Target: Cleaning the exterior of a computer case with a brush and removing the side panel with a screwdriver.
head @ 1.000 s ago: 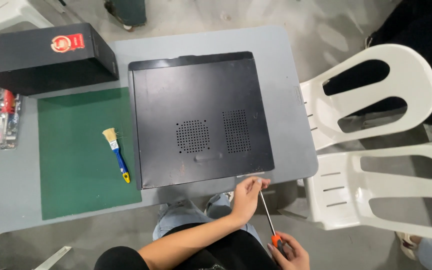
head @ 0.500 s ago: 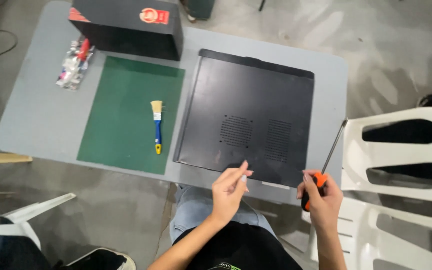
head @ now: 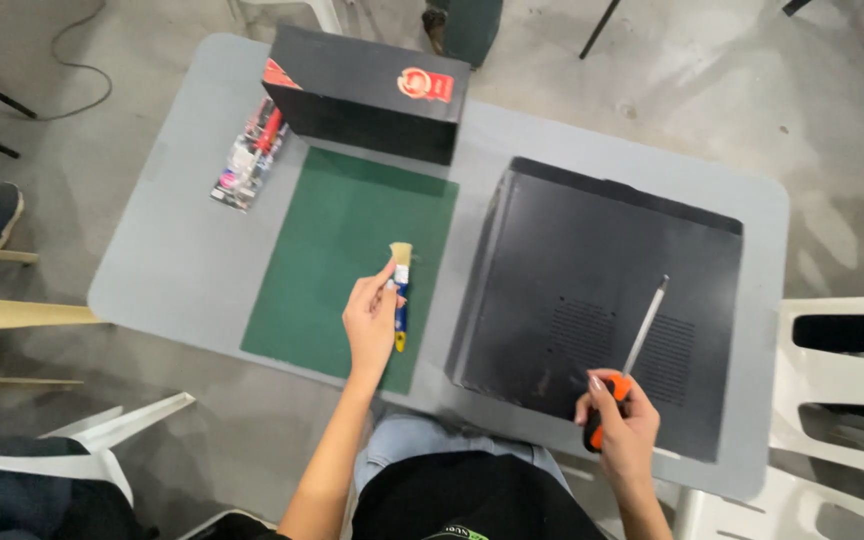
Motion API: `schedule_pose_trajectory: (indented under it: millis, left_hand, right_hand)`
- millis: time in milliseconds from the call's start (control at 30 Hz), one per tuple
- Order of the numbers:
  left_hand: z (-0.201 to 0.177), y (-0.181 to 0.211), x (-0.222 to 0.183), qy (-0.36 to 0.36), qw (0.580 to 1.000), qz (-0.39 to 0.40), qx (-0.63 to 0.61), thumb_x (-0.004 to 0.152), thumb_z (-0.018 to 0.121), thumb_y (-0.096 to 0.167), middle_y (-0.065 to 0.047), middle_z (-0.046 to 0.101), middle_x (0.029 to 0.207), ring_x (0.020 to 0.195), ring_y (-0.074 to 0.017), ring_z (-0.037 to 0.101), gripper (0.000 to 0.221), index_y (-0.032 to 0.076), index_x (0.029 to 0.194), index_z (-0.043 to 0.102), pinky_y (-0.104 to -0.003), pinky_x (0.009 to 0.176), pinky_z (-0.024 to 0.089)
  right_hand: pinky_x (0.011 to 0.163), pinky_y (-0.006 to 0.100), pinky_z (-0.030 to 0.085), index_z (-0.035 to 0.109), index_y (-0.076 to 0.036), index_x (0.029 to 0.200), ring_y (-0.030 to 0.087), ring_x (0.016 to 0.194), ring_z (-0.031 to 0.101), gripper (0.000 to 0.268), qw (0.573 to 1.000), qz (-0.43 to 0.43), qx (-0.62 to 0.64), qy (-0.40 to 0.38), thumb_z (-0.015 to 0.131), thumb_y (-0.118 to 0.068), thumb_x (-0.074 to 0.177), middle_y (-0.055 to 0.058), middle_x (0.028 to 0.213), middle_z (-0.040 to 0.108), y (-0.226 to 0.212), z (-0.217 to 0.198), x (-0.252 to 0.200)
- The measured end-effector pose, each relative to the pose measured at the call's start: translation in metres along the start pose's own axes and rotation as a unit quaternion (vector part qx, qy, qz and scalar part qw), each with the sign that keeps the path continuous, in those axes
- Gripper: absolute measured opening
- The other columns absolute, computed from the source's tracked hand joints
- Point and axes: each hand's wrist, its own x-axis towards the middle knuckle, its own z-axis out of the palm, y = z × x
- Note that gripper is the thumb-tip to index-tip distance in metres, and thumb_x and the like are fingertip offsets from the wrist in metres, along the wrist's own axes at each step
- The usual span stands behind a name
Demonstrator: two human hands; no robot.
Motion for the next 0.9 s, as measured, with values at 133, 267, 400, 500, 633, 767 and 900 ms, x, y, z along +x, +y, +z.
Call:
schedule_pose_trajectory:
  millis: [133,267,400,500,633,767,900]
  left_hand:
    - [-0.030,-0.028,0.088,0.043,0.994,0.023,0.097,0.093,0.071,0.012,-0.005,0.073,0.083,0.072,-0.0119,0.076,0.014,0.007,0.105,0.073,-0.020,0.070,0.059]
    - [-0.060,-0.094,0.187,0.030,0.979,0.085,0.183,0.092,0.070,0.014,-0.002,0.075,0.078,0.073,-0.0105,0.075,0.006,0.009,0.093,0.074,-0.023,0.075,0.057]
    - [-0.073,-0.174,0.269,0.006,0.952,0.080,0.296,0.082,0.063,0.009,-0.007,0.075,0.085,0.077,-0.0225,0.069,0.022,0.009,0.097,0.079,-0.036,0.081,0.054]
    - [-0.070,-0.199,0.300,0.000,0.940,0.037,0.338,0.083,0.060,0.007,-0.011,0.073,0.090,0.080,-0.0280,0.068,0.024,0.008,0.097,0.080,-0.041,0.080,0.055]
    - [-0.056,-0.211,0.315,-0.002,0.921,-0.012,0.388,0.086,0.063,0.010,-0.013,0.067,0.100,0.076,-0.0356,0.068,0.021,0.014,0.099,0.079,-0.048,0.071,0.056]
    - [-0.048,-0.204,0.320,0.003,0.937,-0.011,0.349,0.088,0.066,0.011,-0.008,0.067,0.092,0.077,-0.0253,0.067,0.020,0.009,0.106,0.074,-0.043,0.072,0.056]
    - [-0.052,-0.201,0.314,0.001,0.947,0.039,0.318,0.092,0.067,0.014,-0.008,0.064,0.092,0.072,-0.0205,0.065,0.016,0.008,0.103,0.077,-0.037,0.073,0.058]
  right_hand:
    - [0.066,0.027,0.047,0.065,0.001,0.103,0.018,0.051,0.053,0.010,0.995,-0.012,-0.078,0.063,0.064,-0.009,0.099,0.015,0.053,0.055,0.014,0.013,0.010]
    - [0.070,0.026,0.046,0.066,0.002,0.107,0.017,0.055,0.054,0.012,0.990,0.005,-0.104,0.097,0.063,-0.009,0.102,0.014,0.056,0.056,0.012,0.024,0.010]
    - [0.066,0.025,0.042,0.064,0.001,0.110,0.017,0.054,0.050,0.011,0.988,0.002,-0.078,0.131,0.060,-0.008,0.105,0.014,0.058,0.052,0.022,0.022,0.011]
    - [0.067,0.023,0.041,0.064,0.002,0.113,0.016,0.056,0.050,0.013,0.986,0.009,-0.090,0.139,0.060,-0.008,0.106,0.015,0.059,0.052,0.024,0.024,0.012]
    - [0.063,0.022,0.041,0.066,0.002,0.115,0.016,0.056,0.050,0.013,0.977,0.024,-0.108,0.182,0.063,-0.006,0.106,0.015,0.061,0.054,0.031,0.026,0.012]
    - [0.065,0.029,0.045,0.065,0.005,0.116,0.021,0.059,0.050,0.013,0.967,0.072,-0.119,0.212,0.062,-0.006,0.109,0.018,0.065,0.054,0.027,0.032,0.015]
    - [0.069,0.029,0.048,0.065,0.005,0.117,0.022,0.058,0.052,0.012,0.966,0.060,-0.128,0.215,0.061,-0.005,0.110,0.018,0.064,0.054,0.030,0.029,0.014]
